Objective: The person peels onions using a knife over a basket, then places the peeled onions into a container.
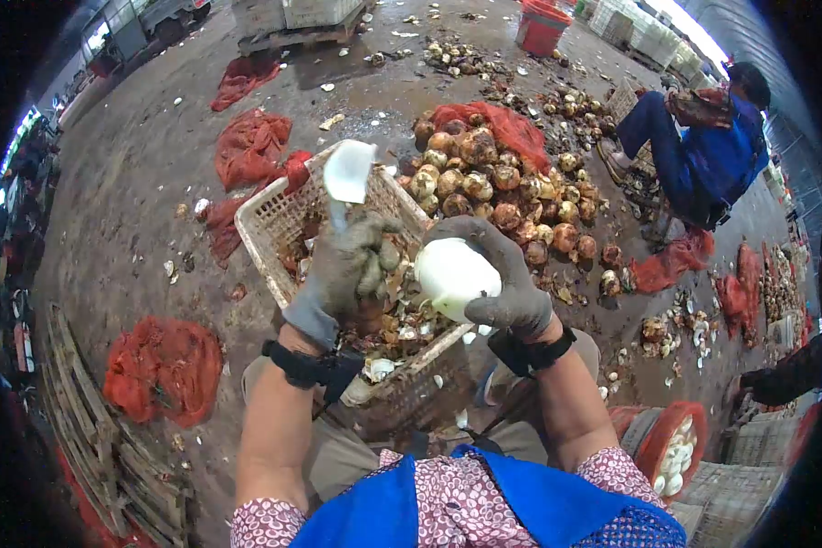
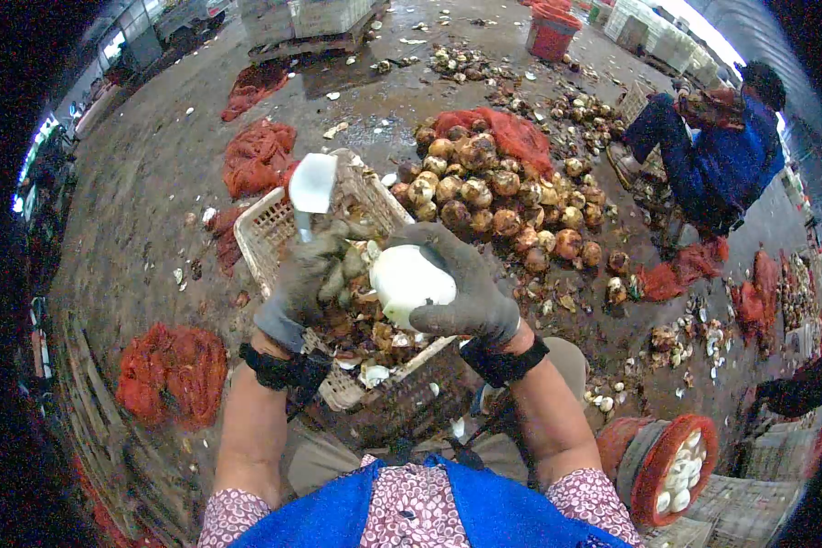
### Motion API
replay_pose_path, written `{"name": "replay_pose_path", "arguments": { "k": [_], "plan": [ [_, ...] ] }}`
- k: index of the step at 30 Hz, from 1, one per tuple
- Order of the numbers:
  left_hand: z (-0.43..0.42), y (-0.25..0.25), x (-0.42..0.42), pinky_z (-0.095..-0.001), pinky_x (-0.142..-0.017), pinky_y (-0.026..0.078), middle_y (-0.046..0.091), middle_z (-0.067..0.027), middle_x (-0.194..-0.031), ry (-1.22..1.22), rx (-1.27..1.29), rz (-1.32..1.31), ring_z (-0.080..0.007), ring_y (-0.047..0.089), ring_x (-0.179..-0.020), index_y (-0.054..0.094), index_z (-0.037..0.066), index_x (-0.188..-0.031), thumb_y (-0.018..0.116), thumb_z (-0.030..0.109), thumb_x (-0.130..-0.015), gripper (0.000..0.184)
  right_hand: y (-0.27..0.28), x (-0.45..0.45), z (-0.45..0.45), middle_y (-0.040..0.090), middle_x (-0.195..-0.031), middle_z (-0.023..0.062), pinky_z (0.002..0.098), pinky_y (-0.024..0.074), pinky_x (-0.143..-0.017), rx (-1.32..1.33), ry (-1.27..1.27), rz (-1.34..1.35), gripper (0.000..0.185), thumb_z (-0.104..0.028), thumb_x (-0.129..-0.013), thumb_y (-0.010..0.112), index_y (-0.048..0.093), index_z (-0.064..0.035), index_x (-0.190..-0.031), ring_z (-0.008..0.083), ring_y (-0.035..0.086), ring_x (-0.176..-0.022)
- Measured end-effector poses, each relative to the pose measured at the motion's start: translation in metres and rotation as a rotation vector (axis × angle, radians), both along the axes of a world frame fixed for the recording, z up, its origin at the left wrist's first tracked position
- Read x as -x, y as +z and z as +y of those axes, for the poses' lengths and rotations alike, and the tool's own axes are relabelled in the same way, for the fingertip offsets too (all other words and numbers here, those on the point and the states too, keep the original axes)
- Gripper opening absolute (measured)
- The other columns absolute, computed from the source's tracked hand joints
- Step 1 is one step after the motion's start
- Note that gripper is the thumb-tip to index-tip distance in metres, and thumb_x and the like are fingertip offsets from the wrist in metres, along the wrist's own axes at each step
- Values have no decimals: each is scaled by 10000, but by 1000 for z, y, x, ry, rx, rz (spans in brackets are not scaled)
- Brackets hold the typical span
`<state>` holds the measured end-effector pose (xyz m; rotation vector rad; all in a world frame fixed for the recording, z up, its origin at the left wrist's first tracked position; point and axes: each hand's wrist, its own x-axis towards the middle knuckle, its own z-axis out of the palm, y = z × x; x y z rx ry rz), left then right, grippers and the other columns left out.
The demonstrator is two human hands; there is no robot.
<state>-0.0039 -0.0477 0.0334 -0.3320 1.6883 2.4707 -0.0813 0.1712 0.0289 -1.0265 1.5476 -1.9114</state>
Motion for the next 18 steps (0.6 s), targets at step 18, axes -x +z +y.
{"name": "replay_pose_path", "arguments": {
  "k": [18],
  "plan": [
    [-5,-51,5,-446,-764,546,689,-223,-875,-60,901,75,-347,691,-813,681,28,-997,576,156,-862,213,-10,32,22,598,-1203,200,466,536,-874,811,39,-748,846,-750,-831,464,496,-51,-1305,373,615,-1057]
  ]
}}
